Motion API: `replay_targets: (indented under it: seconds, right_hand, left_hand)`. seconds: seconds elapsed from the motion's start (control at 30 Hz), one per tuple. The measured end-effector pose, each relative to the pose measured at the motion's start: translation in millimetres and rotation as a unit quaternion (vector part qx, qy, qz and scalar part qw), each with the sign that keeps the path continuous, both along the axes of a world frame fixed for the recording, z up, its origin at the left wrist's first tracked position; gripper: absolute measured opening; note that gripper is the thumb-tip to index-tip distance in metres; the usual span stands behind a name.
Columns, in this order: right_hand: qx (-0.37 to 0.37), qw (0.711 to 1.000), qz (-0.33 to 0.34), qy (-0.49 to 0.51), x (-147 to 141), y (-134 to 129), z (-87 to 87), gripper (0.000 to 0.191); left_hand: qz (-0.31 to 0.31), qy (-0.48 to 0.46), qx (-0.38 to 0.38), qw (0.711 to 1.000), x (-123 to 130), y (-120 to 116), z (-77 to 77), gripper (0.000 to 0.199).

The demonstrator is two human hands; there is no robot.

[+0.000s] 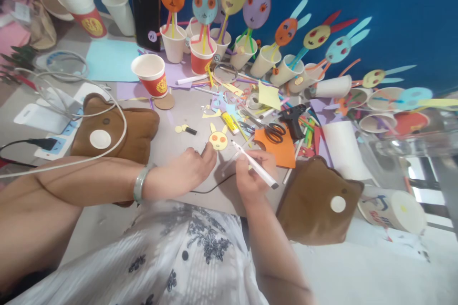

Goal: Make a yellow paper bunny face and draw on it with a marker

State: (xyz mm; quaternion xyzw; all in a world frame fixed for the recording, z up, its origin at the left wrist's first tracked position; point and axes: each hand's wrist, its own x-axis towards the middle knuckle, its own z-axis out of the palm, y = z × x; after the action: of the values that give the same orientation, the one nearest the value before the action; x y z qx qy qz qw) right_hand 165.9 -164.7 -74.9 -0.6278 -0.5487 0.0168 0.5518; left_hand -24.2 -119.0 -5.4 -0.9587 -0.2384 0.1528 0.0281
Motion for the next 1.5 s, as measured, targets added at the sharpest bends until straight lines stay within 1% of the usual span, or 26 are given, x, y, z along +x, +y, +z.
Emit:
replay_targets:
  seconds: [0.2,0.3,0.47,0.57,0.67,0.77,0.9,1.1,1.23,1.3,1.4,1.5]
  right_hand:
    - [-0.009,1.0,-0.002,-0.009,-1,1,3.0,0.017]
    - [-0.017,1.0,-0.001,-0.004,-1,0,2.5,0.019]
    - [-0.038,0.999,0.0,-0.008,0,2,1.3,0.021]
    - [-0.053,0.999,0.012,-0.004,-1,5,0.3,0.021]
    - [-0.071,0.997,0.025,0.004,-3,8,0.3,0.019]
    - [-0.09,0.995,0.046,0.015,-6,11,0.5,0.017]
    - [-0.106,0.991,0.076,0.031,-8,13,-1.8,0.015]
    - [-0.12,0.988,0.085,0.04,-10,17,-3.2,0.012]
    - [-0.137,0.987,0.084,0.017,-11,18,0.4,0.01]
    - [-0.132,0.987,0.087,0.011,-12,18,1.6,0.009]
    - [-0.127,0.987,0.096,0.018,-12,17,1.4,0.008]
    - [-0.137,0.986,0.096,0.03,-11,16,0.2,0.009]
  left_hand:
    - [-0.003,-0.005,-0.01,1.0,-1,0,-2.8,0.055]
    - [0.006,-0.022,-0.011,1.0,-1,-1,-4.4,0.055]
    - [0.029,-0.039,-0.038,0.998,0,-2,-5.1,0.055]
    - [0.022,-0.028,-0.041,0.999,1,-4,-3.1,0.056]
    - [0.002,-0.005,-0.026,1.0,0,-6,-0.8,0.06]
    - [-0.003,-0.001,-0.018,1.0,0,-7,-1.0,0.063]
    - [0.002,-0.015,-0.027,1.0,0,-5,-2.1,0.062]
    - [0.015,0.003,-0.065,0.998,4,-3,0.8,0.061]
    - [0.029,-0.011,-0.065,0.997,4,-3,-2.1,0.06]
    - [0.03,-0.014,-0.074,0.997,4,-3,-3.1,0.059]
    - [0.029,-0.015,-0.076,0.997,4,-3,-3.9,0.058]
    - [0.037,-0.022,-0.072,0.996,4,-4,-5.4,0.06]
